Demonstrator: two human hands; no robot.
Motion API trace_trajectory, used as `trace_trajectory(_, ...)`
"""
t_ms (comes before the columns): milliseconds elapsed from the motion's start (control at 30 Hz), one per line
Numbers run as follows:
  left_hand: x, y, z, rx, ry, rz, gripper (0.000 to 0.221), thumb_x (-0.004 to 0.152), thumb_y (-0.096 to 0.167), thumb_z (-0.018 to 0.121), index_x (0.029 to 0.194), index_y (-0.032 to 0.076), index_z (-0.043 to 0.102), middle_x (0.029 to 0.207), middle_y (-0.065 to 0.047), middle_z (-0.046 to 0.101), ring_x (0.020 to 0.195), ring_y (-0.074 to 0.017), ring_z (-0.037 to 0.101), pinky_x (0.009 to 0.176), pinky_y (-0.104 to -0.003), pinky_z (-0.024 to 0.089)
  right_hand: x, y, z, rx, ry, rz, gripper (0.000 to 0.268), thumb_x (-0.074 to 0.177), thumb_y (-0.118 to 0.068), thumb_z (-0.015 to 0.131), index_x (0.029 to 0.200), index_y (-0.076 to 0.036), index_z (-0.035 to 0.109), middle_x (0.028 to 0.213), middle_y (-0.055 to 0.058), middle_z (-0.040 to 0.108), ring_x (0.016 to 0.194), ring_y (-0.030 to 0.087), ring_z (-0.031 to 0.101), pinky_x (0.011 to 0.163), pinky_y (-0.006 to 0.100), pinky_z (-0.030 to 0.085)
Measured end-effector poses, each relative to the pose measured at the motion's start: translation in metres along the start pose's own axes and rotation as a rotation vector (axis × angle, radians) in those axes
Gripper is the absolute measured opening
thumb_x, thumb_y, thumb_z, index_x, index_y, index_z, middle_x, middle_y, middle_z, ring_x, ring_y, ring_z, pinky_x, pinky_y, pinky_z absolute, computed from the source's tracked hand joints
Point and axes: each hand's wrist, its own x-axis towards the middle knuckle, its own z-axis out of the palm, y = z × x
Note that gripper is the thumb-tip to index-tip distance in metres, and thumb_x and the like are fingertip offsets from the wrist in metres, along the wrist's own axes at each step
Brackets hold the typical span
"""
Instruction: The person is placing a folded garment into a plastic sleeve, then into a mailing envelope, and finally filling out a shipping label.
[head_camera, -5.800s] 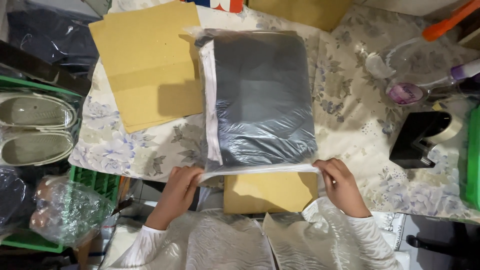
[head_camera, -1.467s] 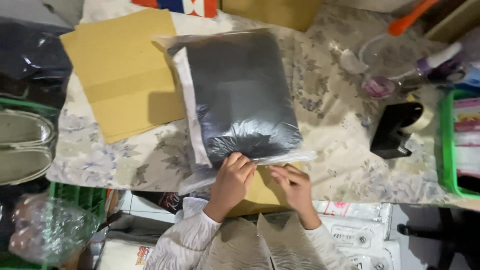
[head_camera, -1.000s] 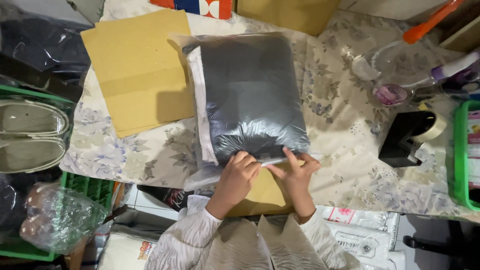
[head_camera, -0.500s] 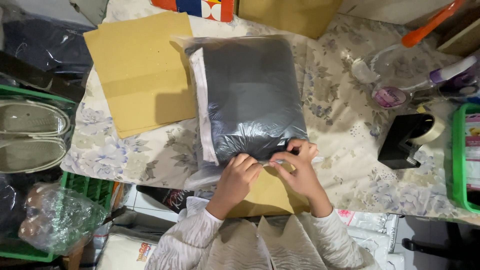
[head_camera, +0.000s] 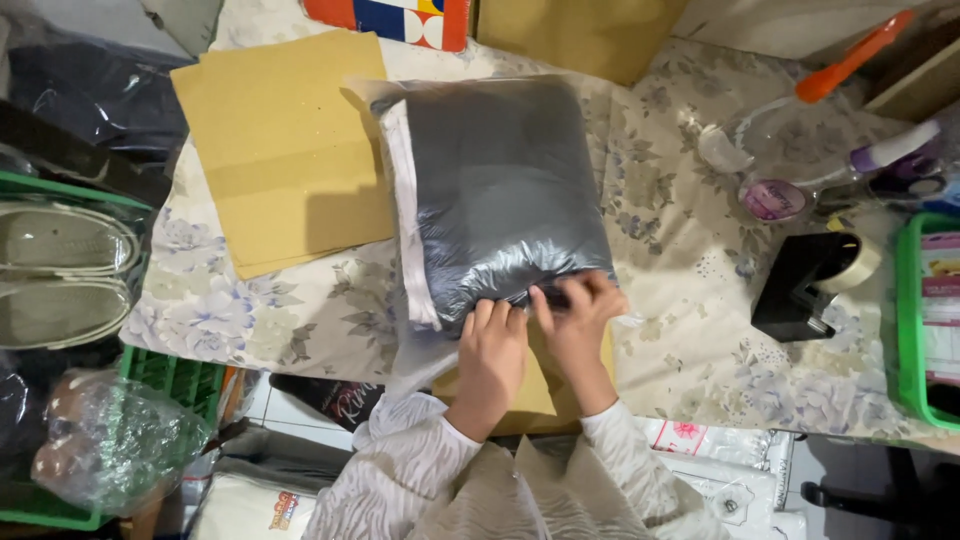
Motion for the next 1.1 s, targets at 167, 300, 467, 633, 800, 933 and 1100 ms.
trace_trajectory(167,-0.005,-0.004,0.012,0.041,0.026,-0.008,0.014,0.089,0.009,0.066,0.078,0.009,0.058,0.074,-0.003,0.048,0.081,-0.0235,0.055,0.068,-0.036,0.043,-0.069,0.186,0.029,-0.107,0.254,0.164,0.049,0.088,-0.032,0.089,0.115,-0.004,0.059,0.117,0.033,0.043,0.107,0.054,0.045,0.095,0.063,0.033)
trace_trajectory(300,-0.008,-0.004,-0.003,0.12,-0.036,0.052,0.013,0.085,0.006,0.063,0.077,0.014,0.056,0.08,-0.006,0.053,0.082,-0.0271,0.053,0.071,-0.039,0.046,-0.014,0.248,-0.109,-0.586,0.391,0.44,0.034,0.104,-0.035,0.077,0.116,-0.003,0.075,0.121,0.031,0.055,0.114,0.05,0.045,0.1,0.061,0.028)
trace_trajectory(467,-0.017,-0.006,-0.016,-0.097,-0.078,0.127,0.035,0.098,-0.002,0.048,0.132,-0.003,0.058,0.083,-0.011,0.053,0.084,-0.0319,0.052,0.082,-0.045,0.044,-0.053,0.364,-0.139,-0.107,-0.058,1.022,0.051,0.092,-0.048,0.073,0.112,-0.001,0.073,0.11,0.024,0.059,0.093,0.035,0.064,0.083,0.043,0.05)
trace_trajectory(633,-0.04,-0.027,-0.014,0.294,0.111,0.177,0.035,0.099,0.013,0.059,0.126,0.03,0.071,0.111,0.012,0.069,0.097,-0.0214,0.057,0.082,-0.041,0.032,-0.003,0.286,-0.17,0.52,0.158,1.405,0.02,0.093,-0.014,0.066,0.11,-0.003,0.07,0.114,0.011,0.066,0.109,0.024,0.063,0.073,0.037,0.071)
trace_trajectory(800,-0.065,-0.071,-0.021,0.374,0.184,0.361,0.014,0.104,0.024,0.065,0.109,0.031,0.076,0.117,0.005,0.07,0.1,-0.0272,0.056,0.086,-0.035,0.043,-0.025,0.298,-0.165,0.692,0.446,1.432,0.019,0.082,-0.008,0.067,0.098,0.001,0.071,0.108,0.015,0.052,0.092,0.022,0.047,0.071,0.052,0.072)
trace_trajectory(933,-0.083,-0.098,-0.022,0.269,0.305,0.39,0.025,0.089,0.024,0.091,0.111,0.02,0.079,0.11,-0.004,0.069,0.091,-0.031,0.065,0.08,-0.039,0.048,-0.066,0.297,-0.148,1.259,0.661,1.265,0.017,0.084,0.001,0.061,0.074,-0.012,0.054,0.067,0.001,0.048,0.061,0.007,0.047,0.103,0.055,0.055)
trace_trajectory(1100,-0.072,-0.099,-0.04,0.302,0.288,0.293,0.022,0.091,0.033,0.093,0.097,0.019,0.077,0.103,0.002,0.067,0.095,-0.0248,0.061,0.09,-0.041,0.026,-0.097,0.33,-0.143,0.549,0.35,1.199,0.039,0.097,-0.015,0.065,0.119,-0.017,0.034,0.111,0.01,0.067,0.094,0.014,0.069,0.078,0.026,0.059)
